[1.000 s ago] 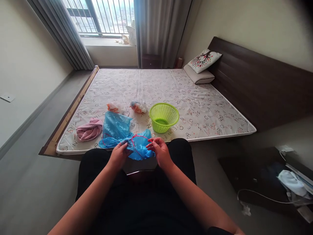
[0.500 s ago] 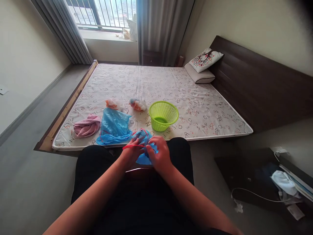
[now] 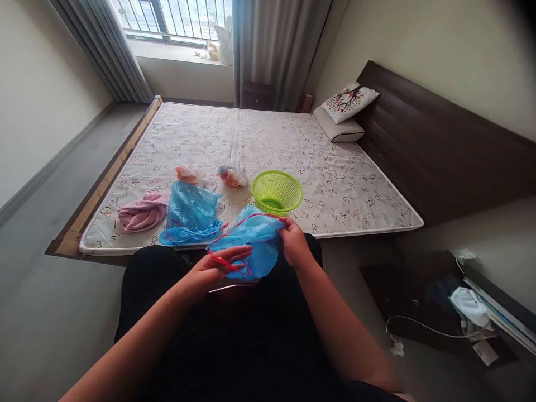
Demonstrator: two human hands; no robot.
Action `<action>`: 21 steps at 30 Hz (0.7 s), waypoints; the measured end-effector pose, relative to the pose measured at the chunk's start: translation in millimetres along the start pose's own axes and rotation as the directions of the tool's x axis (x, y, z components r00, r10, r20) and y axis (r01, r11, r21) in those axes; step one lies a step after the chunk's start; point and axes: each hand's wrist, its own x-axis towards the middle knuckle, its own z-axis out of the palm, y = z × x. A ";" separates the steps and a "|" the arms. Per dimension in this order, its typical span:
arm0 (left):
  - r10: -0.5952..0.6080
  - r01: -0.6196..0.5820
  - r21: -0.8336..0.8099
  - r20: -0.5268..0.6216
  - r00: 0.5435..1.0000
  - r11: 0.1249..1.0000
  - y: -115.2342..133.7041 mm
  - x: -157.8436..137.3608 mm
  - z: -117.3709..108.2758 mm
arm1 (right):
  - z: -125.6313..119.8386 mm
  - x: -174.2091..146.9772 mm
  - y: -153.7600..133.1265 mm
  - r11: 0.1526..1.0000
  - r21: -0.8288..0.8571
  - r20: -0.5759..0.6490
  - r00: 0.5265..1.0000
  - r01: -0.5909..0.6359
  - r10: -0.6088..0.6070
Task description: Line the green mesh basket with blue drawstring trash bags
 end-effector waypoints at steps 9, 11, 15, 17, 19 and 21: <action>-0.249 0.263 0.096 -0.135 0.959 0.960 19.9 -13.4 -37.6 | -17.8 3.3 -15.7 0.973 0.233 -0.067 0.998 -0.004 0.020; -0.182 0.283 0.278 -0.338 0.923 0.918 18.8 -6.8 -57.3 | -26.6 7.2 -18.3 0.973 0.229 -0.099 0.995 0.031 -0.008; 0.265 0.245 0.673 -0.560 0.785 0.697 6.9 -0.7 -80.6 | -36.8 9.3 -22.6 0.957 0.288 -0.134 0.991 0.019 0.020; 0.391 0.192 0.761 -0.511 0.765 0.620 -3.9 2.5 -77.7 | -35.3 7.4 -22.3 0.949 0.314 -0.084 0.996 -0.010 0.038; 0.361 0.144 0.703 -0.516 0.776 0.696 -18.5 10.3 -67.7 | -29.9 4.1 -19.8 0.946 0.322 -0.042 0.998 -0.034 0.050; 0.194 0.175 0.545 -0.552 0.811 0.820 -37.1 23.3 -55.8 | -21.8 -0.7 -16.1 0.948 0.313 -0.024 0.998 -0.049 0.060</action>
